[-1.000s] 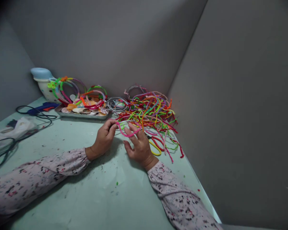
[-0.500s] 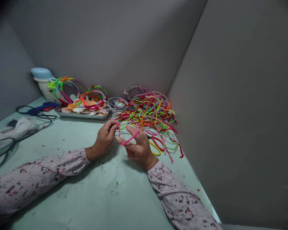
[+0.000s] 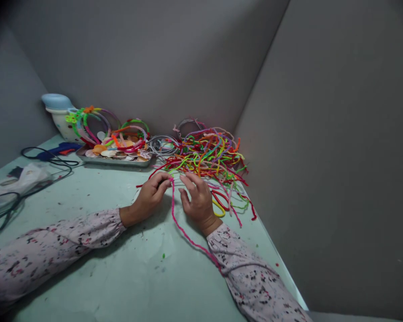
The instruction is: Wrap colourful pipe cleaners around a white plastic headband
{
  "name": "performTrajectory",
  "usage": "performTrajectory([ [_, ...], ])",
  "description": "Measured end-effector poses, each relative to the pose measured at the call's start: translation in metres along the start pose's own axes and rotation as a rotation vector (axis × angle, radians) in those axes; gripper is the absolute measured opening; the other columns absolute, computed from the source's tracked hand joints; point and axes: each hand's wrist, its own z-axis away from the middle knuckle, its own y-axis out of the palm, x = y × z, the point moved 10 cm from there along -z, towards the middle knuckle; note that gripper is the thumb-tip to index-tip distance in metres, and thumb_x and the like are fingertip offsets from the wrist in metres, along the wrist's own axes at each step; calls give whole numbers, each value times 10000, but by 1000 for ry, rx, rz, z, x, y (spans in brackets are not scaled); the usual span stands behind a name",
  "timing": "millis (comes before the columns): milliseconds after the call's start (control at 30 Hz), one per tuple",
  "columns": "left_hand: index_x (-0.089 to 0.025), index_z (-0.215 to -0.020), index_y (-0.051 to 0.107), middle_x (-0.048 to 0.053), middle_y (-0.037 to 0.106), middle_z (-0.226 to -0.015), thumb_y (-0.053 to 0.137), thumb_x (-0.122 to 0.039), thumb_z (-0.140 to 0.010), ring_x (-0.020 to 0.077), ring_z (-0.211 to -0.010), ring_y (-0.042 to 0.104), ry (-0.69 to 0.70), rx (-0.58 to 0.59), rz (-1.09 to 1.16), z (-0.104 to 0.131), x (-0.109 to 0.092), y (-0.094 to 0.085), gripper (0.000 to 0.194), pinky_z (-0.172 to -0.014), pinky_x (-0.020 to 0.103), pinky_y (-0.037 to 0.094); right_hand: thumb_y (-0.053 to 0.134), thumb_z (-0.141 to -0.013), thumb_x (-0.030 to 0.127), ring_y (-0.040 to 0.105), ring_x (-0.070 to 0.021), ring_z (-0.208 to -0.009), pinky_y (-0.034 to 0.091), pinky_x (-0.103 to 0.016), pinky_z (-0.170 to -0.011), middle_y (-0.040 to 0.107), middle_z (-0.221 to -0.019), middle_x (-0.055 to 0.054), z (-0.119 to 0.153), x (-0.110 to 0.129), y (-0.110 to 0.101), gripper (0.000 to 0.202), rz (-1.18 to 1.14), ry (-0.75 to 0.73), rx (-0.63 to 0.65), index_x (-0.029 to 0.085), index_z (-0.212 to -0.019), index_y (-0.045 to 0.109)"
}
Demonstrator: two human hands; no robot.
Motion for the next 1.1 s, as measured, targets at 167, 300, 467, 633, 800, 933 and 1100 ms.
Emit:
performTrajectory([
  [167,-175,-923,577,37,610,-877,432,-241,-929,156,-822,545,42,96,4,1,-9,10,159,-770,282,432,599,-870,237,580,-237,-1020,480,-412,-891,603,-1110,-89,-1,-3,-4,331,107,23,-25,258,-1197,554],
  [300,-179,-927,586,42,626,-892,442,-243,-922,165,-838,559,50,140,11,2,-10,14,158,-776,289,434,604,-867,239,574,-217,-940,466,-370,-832,614,-1014,-77,-2,0,-3,223,120,11,-9,243,-1090,624],
  [467,-179,-936,596,46,637,-904,437,-258,-927,168,-850,572,53,166,32,3,-9,16,177,-787,294,443,591,-880,230,559,-183,-867,439,-332,-783,614,-956,-54,-3,3,-2,142,137,-19,10,273,-981,681],
  [633,-177,-931,603,39,641,-879,447,-269,-927,163,-828,577,45,167,33,3,-8,16,181,-764,286,450,590,-878,220,553,-168,-840,424,-324,-766,630,-974,-42,-2,6,0,143,166,-67,51,288,-939,700],
  [800,-173,-947,613,44,650,-902,461,-254,-923,163,-849,588,57,162,45,3,-9,15,174,-780,286,456,591,-877,215,555,-172,-854,415,-323,-754,634,-976,-45,-2,8,-1,149,184,-100,50,287,-939,705],
  [933,-177,-962,619,51,654,-918,462,-242,-921,168,-865,593,75,145,28,3,-11,14,175,-793,295,460,581,-887,230,555,-166,-836,418,-319,-763,630,-964,-43,-2,3,2,146,150,-61,72,283,-943,705],
  [1100,-178,-939,619,48,656,-901,472,-224,-911,167,-848,593,78,124,-15,2,-14,11,157,-778,291,461,598,-882,238,577,-176,-887,429,-327,-801,631,-962,-44,-3,-2,0,122,55,-8,56,272,-934,703],
])
